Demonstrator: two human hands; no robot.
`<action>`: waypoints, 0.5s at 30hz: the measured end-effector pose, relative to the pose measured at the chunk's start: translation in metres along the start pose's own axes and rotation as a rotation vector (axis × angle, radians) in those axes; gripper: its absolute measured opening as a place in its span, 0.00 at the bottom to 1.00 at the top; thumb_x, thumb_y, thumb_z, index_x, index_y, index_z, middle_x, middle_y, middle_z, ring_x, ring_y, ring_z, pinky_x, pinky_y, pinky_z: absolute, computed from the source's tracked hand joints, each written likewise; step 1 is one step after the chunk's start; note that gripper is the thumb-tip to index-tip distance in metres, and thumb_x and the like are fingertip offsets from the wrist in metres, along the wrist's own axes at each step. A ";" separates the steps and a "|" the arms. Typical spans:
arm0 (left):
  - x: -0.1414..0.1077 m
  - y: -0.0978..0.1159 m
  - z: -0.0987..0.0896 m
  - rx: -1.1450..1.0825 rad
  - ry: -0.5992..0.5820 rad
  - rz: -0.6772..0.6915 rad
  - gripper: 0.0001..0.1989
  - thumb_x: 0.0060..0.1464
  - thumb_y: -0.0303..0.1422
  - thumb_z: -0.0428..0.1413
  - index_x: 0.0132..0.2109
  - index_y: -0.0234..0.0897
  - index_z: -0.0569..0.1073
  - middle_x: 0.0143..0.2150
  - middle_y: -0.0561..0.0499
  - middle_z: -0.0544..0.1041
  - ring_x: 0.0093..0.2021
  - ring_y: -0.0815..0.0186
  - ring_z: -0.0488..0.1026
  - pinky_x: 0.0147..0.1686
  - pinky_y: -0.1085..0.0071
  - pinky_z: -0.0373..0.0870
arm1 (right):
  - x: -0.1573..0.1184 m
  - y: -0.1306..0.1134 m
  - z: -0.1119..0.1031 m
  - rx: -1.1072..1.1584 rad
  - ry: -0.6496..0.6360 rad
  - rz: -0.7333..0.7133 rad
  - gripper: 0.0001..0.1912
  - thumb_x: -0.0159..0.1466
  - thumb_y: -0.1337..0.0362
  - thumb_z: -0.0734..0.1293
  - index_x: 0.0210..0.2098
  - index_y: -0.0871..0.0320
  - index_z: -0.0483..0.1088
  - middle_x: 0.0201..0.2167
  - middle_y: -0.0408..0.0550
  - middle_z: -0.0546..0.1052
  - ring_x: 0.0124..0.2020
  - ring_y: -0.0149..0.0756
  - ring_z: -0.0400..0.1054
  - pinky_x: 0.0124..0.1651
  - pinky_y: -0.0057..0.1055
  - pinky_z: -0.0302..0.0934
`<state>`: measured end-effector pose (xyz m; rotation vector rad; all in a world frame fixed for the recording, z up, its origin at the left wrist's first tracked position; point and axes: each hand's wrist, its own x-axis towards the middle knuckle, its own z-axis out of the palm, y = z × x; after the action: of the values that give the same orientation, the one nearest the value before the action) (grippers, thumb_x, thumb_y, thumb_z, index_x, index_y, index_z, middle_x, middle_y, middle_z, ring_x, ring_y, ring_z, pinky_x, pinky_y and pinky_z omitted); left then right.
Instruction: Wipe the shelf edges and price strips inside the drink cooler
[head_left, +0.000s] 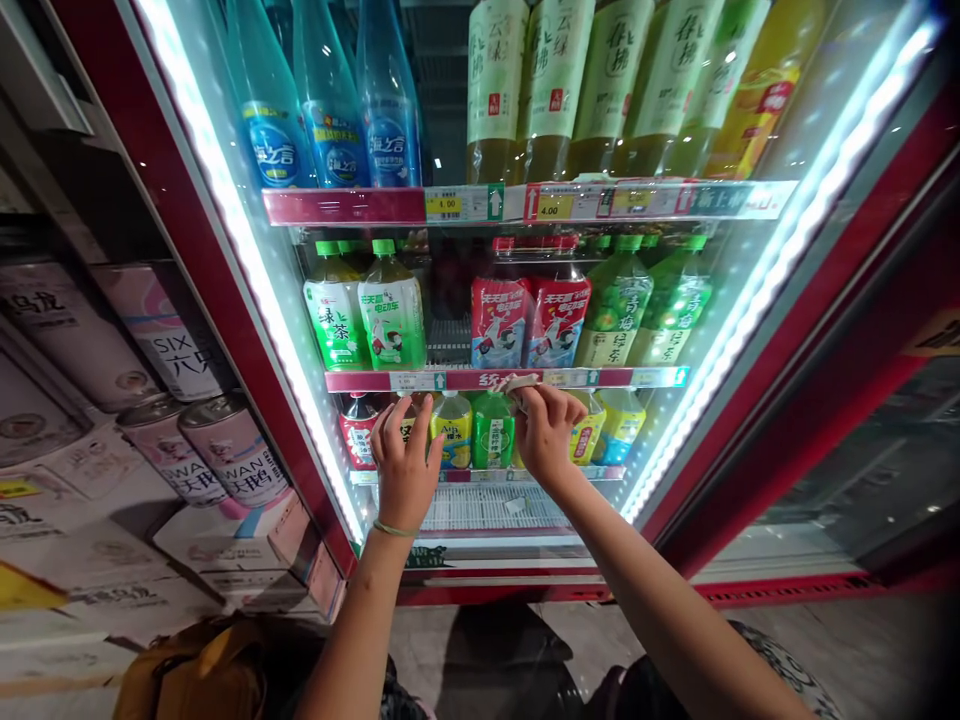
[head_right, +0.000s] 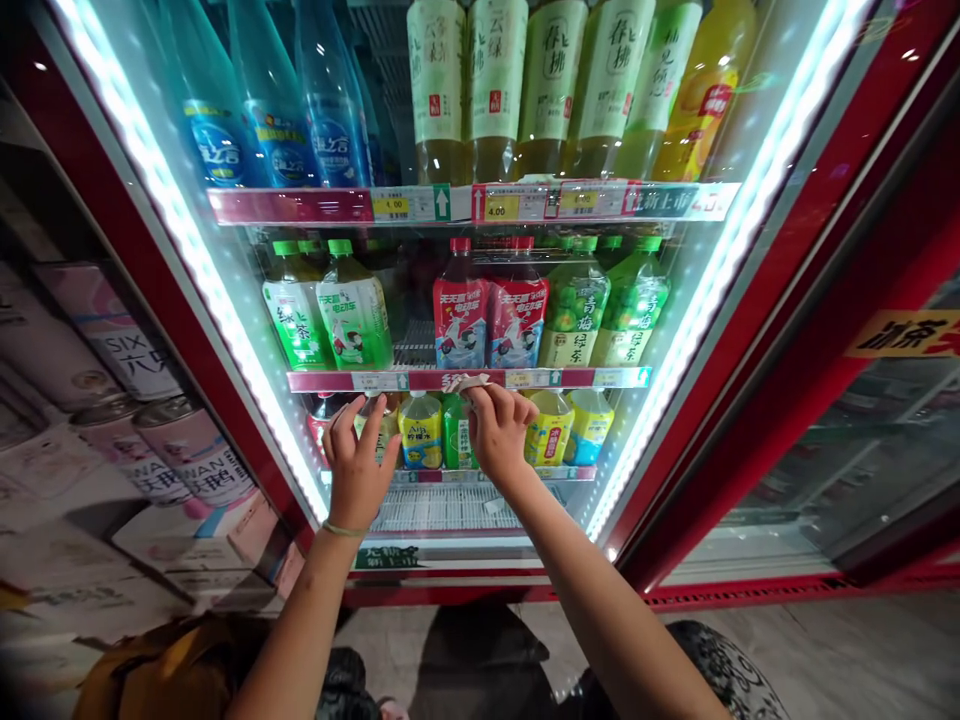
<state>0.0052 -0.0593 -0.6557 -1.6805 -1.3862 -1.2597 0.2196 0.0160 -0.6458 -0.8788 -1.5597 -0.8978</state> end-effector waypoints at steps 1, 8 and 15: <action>0.000 0.001 0.001 -0.007 -0.006 0.003 0.36 0.65 0.31 0.59 0.75 0.47 0.57 0.66 0.37 0.66 0.67 0.49 0.63 0.68 0.47 0.60 | 0.000 0.001 -0.001 0.012 -0.030 -0.066 0.14 0.69 0.68 0.66 0.52 0.47 0.75 0.45 0.48 0.77 0.49 0.40 0.61 0.51 0.39 0.48; -0.001 0.011 0.004 -0.040 -0.030 0.021 0.34 0.64 0.30 0.59 0.73 0.49 0.61 0.66 0.40 0.68 0.69 0.50 0.62 0.69 0.47 0.61 | -0.002 -0.002 0.000 -0.041 0.008 0.065 0.13 0.69 0.67 0.65 0.52 0.47 0.74 0.46 0.49 0.76 0.48 0.41 0.61 0.51 0.40 0.47; -0.003 0.015 0.004 -0.036 -0.057 0.032 0.29 0.64 0.29 0.59 0.70 0.45 0.67 0.66 0.40 0.69 0.69 0.50 0.61 0.70 0.47 0.60 | -0.008 0.001 0.001 0.052 -0.085 -0.129 0.18 0.67 0.69 0.66 0.52 0.41 0.74 0.44 0.44 0.77 0.48 0.40 0.60 0.51 0.40 0.46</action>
<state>0.0204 -0.0607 -0.6584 -1.7688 -1.3716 -1.2340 0.2209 0.0164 -0.6533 -0.7951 -1.7216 -0.9175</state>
